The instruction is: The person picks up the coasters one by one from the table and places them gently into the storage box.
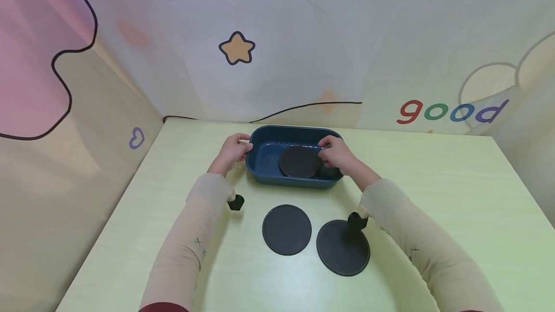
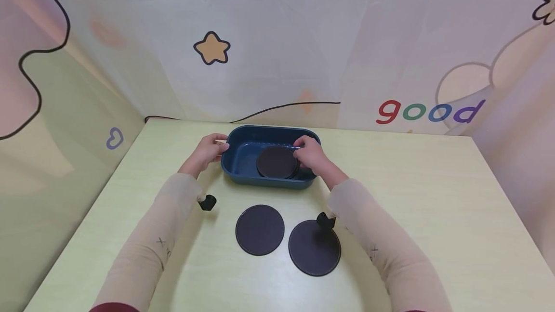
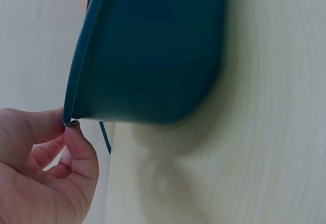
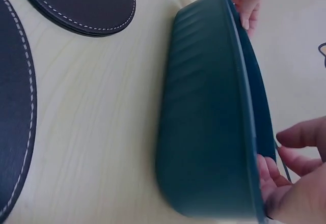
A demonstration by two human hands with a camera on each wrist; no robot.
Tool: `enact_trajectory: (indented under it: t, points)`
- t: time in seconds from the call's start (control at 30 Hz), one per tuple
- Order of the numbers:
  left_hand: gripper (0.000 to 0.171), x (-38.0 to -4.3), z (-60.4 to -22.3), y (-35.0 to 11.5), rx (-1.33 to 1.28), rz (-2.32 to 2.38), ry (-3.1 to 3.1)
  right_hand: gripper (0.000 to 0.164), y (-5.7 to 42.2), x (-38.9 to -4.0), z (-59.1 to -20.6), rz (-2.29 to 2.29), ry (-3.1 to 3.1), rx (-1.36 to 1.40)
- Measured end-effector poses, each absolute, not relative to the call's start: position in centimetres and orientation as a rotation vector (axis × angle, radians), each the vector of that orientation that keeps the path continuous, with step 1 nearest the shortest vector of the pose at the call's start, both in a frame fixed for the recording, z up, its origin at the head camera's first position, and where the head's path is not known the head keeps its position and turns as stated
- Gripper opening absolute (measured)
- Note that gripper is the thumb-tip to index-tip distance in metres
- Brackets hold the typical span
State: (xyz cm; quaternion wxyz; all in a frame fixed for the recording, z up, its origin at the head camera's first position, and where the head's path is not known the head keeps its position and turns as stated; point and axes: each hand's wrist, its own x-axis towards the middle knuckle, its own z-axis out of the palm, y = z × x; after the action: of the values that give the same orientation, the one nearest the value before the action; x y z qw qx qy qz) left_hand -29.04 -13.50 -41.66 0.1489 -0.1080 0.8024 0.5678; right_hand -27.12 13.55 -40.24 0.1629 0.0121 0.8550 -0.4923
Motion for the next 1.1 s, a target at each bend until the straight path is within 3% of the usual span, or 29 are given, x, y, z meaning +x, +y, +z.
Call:
enact_trajectory:
  t: [0.37,1.1]
  points:
    - [0.035,-29.1,-41.7,-13.6,-0.313,1.636,2.305,0.034,15.9,-25.1,-38.5,-1.337,2.157,-0.301]
    - [0.035,-29.2,-41.6,-13.5,-0.313,1.604,2.317,0.035,18.6,-20.5,-38.6,-1.026,2.031,-0.478]
